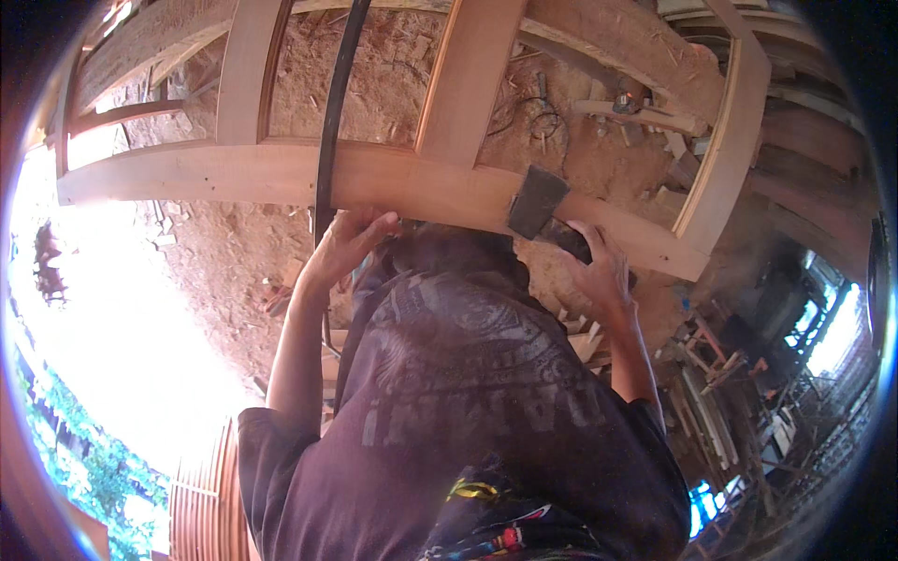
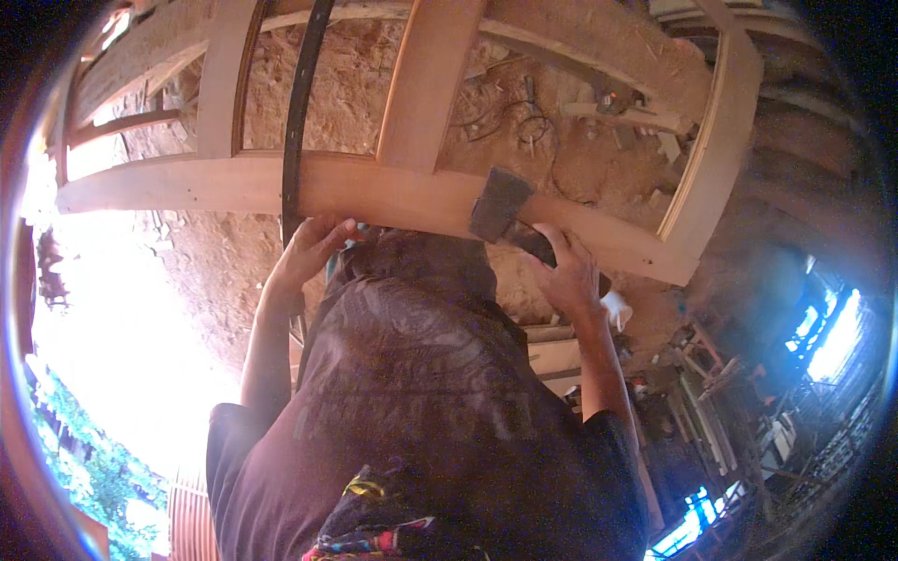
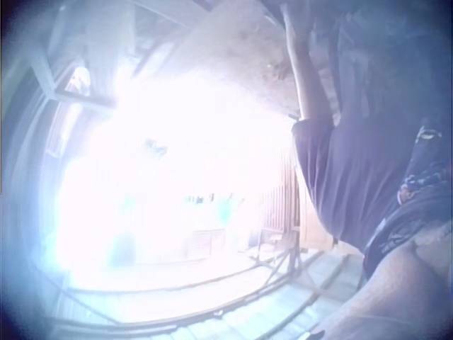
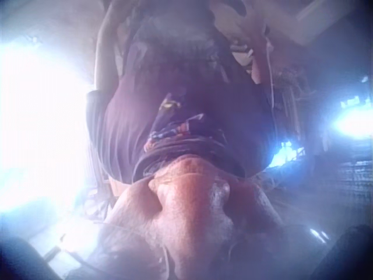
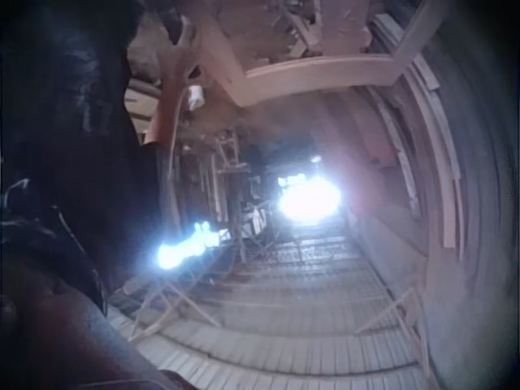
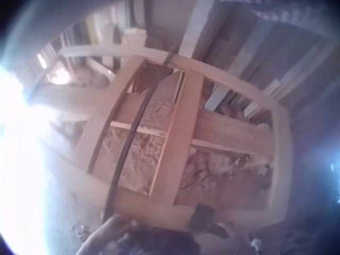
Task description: The person assembles a wooden frame by positioning planks, measuring with a metal bar, and securing joints with a hammer and nails. The person repeatedly adjusts the frame and hammers nails into the joints to hold the structure together.
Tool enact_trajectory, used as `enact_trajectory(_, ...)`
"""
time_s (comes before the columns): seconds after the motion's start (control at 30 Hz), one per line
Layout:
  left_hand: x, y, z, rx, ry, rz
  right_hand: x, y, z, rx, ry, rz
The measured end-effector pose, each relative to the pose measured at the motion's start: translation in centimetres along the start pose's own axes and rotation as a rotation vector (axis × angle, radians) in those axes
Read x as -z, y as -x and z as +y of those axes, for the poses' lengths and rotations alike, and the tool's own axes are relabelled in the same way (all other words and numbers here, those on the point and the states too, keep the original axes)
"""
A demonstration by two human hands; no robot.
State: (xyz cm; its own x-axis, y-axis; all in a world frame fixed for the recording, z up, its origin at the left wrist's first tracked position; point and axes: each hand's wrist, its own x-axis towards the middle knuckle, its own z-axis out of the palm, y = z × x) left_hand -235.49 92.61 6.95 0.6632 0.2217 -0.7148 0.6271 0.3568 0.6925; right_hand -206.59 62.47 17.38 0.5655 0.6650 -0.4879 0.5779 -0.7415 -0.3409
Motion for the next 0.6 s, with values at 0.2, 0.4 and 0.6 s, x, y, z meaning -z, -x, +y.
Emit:
enact_trajectory(0.2, 1.4, 0.4, 5.0, 0.014, 0.028, 0.152, -2.0, -0.8, 2.1, 0.114, -0.092, 0.141)
enact_trajectory(0.4, 0.4, 2.9, 5.8, 0.003, 0.085, 0.159, -1.9, -1.8, 2.5, 0.073, -0.124, 0.071)
enact_trajectory(0.6, -3.5, 5.1, 11.5, -0.525, 0.510, -0.382, -0.8, -3.7, 4.1, 0.090, -0.263, -0.083)
